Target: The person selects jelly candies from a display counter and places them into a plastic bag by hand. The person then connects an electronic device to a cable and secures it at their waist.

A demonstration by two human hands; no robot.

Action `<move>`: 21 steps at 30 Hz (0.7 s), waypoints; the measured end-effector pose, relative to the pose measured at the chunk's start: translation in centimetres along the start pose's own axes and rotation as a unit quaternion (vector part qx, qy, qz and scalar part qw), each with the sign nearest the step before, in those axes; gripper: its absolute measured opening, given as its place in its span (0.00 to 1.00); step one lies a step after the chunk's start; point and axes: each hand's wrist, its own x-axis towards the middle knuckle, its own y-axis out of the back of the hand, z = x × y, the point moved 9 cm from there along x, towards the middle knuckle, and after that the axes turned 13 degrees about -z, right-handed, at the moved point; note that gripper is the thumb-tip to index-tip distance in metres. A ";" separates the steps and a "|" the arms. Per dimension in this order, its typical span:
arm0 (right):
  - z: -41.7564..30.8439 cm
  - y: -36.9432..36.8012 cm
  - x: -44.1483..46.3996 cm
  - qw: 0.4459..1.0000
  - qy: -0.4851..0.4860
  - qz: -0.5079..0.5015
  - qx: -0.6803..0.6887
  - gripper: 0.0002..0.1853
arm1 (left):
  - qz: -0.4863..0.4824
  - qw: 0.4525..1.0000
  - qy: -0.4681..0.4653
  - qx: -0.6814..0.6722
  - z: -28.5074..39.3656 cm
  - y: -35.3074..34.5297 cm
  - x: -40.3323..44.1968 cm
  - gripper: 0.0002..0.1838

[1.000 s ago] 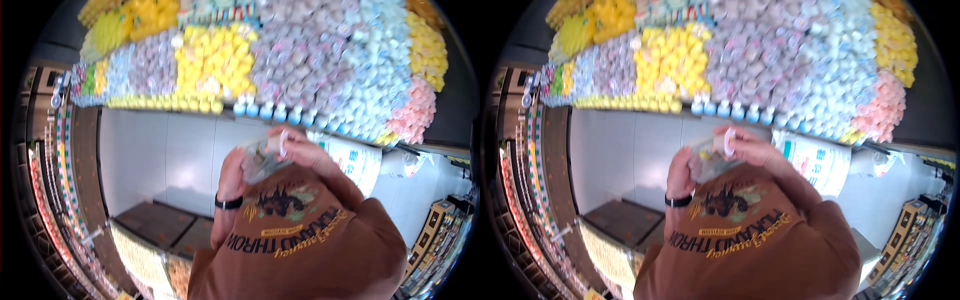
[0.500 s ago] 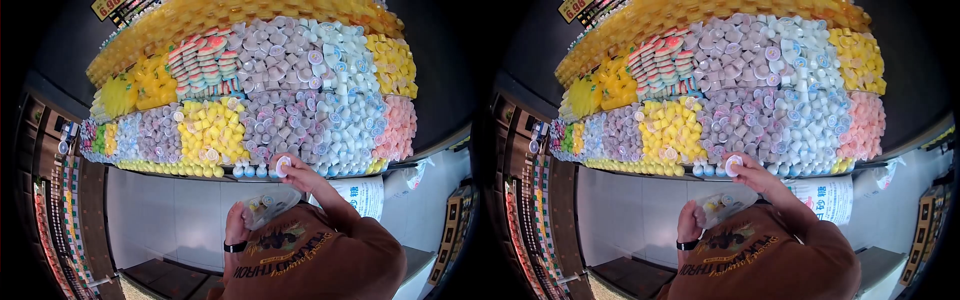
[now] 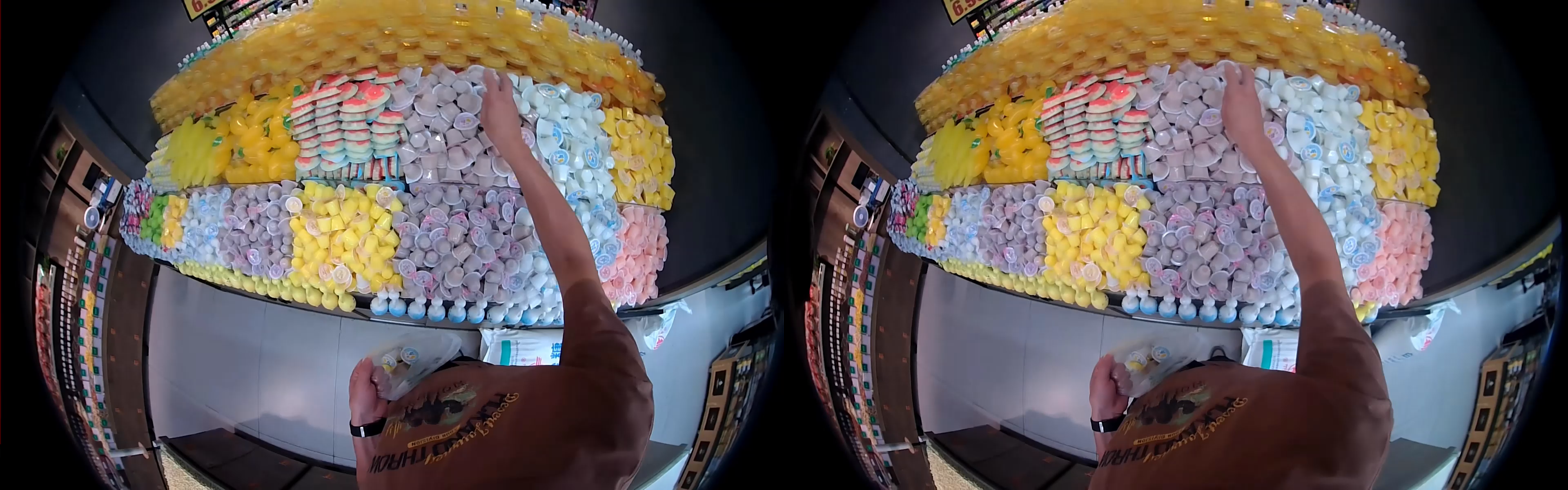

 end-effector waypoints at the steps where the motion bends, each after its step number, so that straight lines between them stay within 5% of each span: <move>1: 0.9 -2.2 1.6 0.997 0.014 -0.020 -0.079 0.27 | 0.003 1.000 -0.005 -0.004 -0.1 0.3 -0.1 0.15; 2: 1.3 -3.9 2.3 0.987 0.028 -0.039 -0.156 0.27 | 0.011 1.000 -0.009 -0.009 -0.1 0.5 -0.3 0.15; 11: 2.3 -4.0 0.2 0.993 0.034 0.033 -0.107 0.24 | 0.058 0.997 -0.047 -0.028 -0.7 2.9 -1.3 0.12; 15: 2.0 -1.3 -0.8 0.993 -0.001 0.088 -0.077 0.24 | 0.006 1.000 -0.023 0.001 -0.5 1.5 -0.8 0.14; 21: -7.6 2.0 -10.8 0.974 0.032 -0.012 0.223 0.13 | 0.093 0.995 -0.024 0.017 0.6 0.6 -1.4 0.12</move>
